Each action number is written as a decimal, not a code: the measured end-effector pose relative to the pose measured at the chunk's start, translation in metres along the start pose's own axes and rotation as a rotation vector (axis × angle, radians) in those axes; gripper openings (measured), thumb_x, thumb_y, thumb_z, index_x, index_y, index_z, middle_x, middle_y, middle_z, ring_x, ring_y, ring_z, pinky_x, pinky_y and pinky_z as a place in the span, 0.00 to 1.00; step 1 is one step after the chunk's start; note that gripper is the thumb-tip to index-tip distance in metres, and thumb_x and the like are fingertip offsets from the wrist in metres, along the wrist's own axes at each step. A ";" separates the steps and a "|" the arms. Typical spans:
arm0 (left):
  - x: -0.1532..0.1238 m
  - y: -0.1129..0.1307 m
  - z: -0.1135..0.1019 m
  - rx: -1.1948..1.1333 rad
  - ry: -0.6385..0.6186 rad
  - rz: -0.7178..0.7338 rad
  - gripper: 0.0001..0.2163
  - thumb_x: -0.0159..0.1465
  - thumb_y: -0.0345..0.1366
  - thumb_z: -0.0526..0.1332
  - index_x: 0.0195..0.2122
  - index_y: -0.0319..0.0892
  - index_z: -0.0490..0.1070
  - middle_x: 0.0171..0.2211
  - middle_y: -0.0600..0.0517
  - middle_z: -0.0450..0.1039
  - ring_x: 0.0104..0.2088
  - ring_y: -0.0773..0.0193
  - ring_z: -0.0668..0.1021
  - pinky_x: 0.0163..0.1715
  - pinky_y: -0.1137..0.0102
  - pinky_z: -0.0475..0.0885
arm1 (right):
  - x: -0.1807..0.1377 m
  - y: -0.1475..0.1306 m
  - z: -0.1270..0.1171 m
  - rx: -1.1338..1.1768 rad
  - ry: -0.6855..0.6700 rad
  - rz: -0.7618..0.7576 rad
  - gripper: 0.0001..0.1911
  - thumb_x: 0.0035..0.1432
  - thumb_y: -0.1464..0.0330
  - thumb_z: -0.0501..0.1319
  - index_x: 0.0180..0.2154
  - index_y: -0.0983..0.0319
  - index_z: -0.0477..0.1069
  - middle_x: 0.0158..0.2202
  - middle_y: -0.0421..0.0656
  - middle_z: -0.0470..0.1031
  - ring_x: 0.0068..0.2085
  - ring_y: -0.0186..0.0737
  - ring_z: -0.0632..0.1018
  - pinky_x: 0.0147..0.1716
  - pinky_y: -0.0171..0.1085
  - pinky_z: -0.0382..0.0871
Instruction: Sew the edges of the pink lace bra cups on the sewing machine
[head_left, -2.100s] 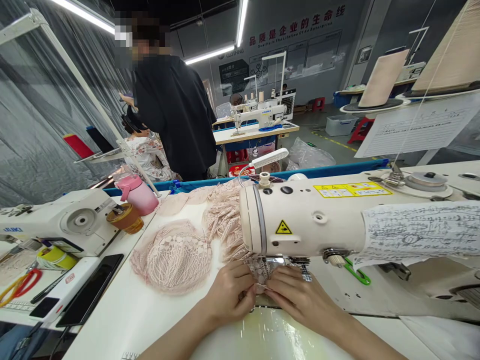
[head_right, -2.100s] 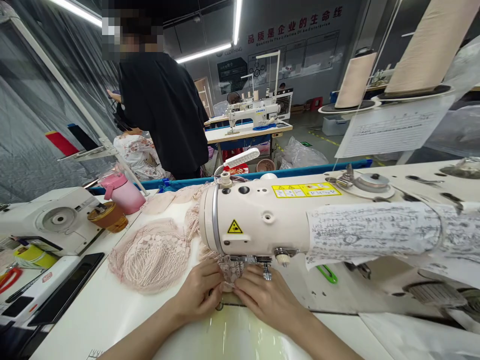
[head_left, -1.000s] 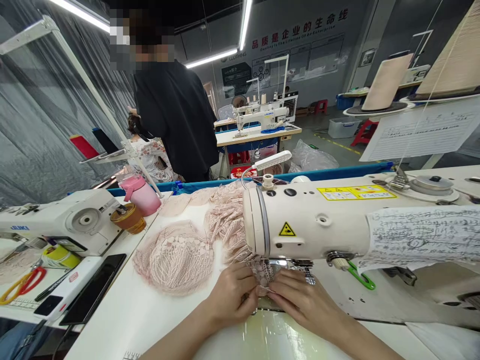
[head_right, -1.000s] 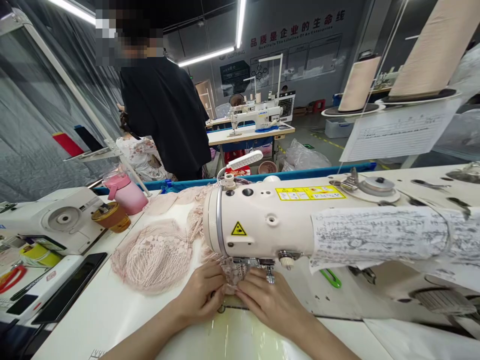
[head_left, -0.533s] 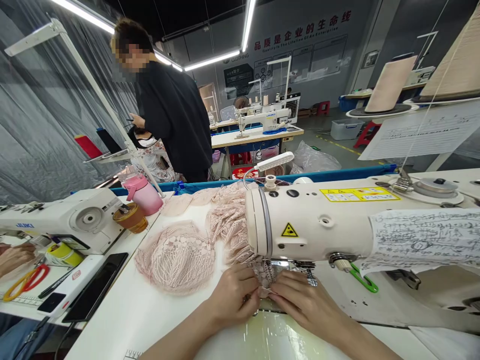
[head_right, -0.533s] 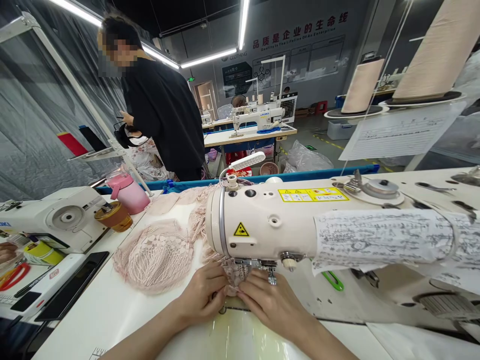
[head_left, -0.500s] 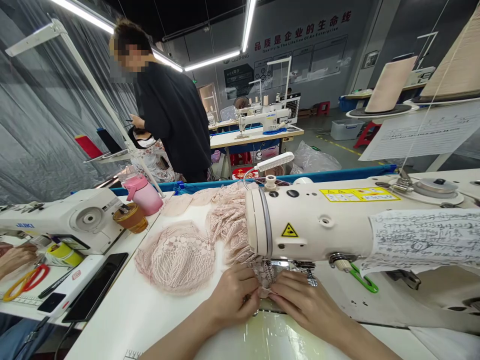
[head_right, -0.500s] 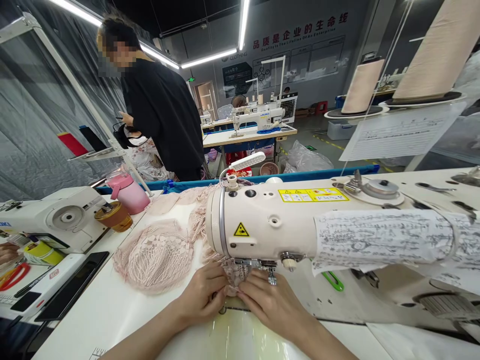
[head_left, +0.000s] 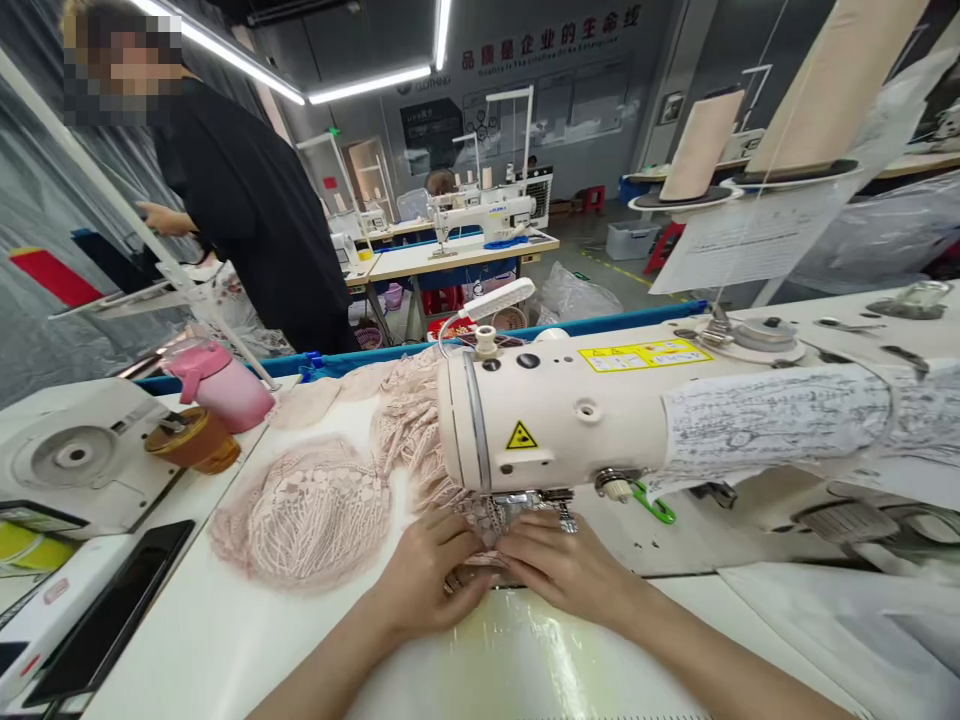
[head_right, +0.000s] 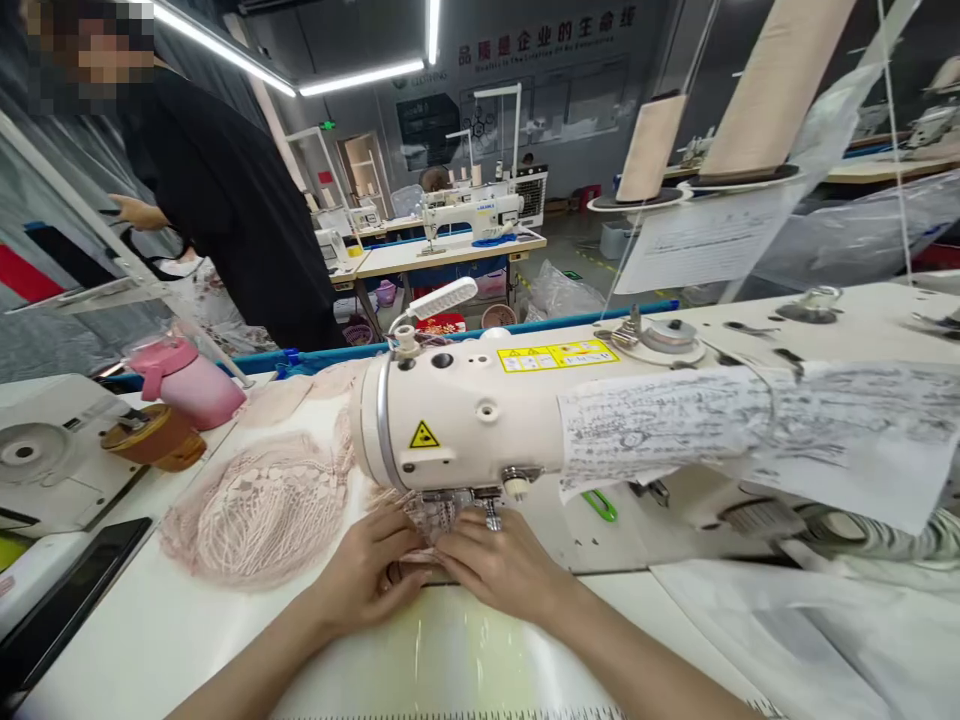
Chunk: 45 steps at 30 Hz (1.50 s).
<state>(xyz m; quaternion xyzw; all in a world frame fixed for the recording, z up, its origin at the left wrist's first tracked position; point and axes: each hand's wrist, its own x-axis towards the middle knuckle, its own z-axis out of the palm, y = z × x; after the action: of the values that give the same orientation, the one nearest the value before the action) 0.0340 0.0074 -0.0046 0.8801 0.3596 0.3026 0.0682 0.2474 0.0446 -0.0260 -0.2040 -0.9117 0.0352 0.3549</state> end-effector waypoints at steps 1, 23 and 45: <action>0.000 -0.001 0.000 0.022 -0.015 0.009 0.06 0.63 0.36 0.59 0.37 0.40 0.70 0.32 0.48 0.73 0.32 0.60 0.73 0.29 0.67 0.68 | 0.000 0.000 0.000 -0.023 0.009 -0.015 0.11 0.67 0.69 0.52 0.34 0.61 0.71 0.27 0.38 0.74 0.31 0.33 0.74 0.27 0.33 0.64; 0.002 -0.017 0.017 0.313 -0.041 0.222 0.08 0.63 0.25 0.57 0.42 0.36 0.73 0.36 0.46 0.76 0.38 0.56 0.77 0.39 0.59 0.75 | -0.015 0.010 -0.004 -0.252 -0.198 0.122 0.09 0.65 0.69 0.54 0.45 0.56 0.68 0.43 0.36 0.77 0.29 0.31 0.73 0.22 0.36 0.58; -0.005 -0.020 0.023 0.447 -0.258 0.047 0.28 0.59 0.28 0.53 0.63 0.38 0.60 0.46 0.43 0.78 0.36 0.53 0.78 0.36 0.60 0.73 | -0.021 0.012 0.014 0.005 -0.197 0.141 0.12 0.67 0.71 0.52 0.42 0.56 0.74 0.40 0.37 0.78 0.41 0.33 0.77 0.44 0.35 0.74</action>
<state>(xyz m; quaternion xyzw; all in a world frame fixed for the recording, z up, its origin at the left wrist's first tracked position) 0.0333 0.0211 -0.0324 0.9127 0.3852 0.1025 -0.0899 0.2565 0.0480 -0.0522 -0.2623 -0.9254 0.0822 0.2607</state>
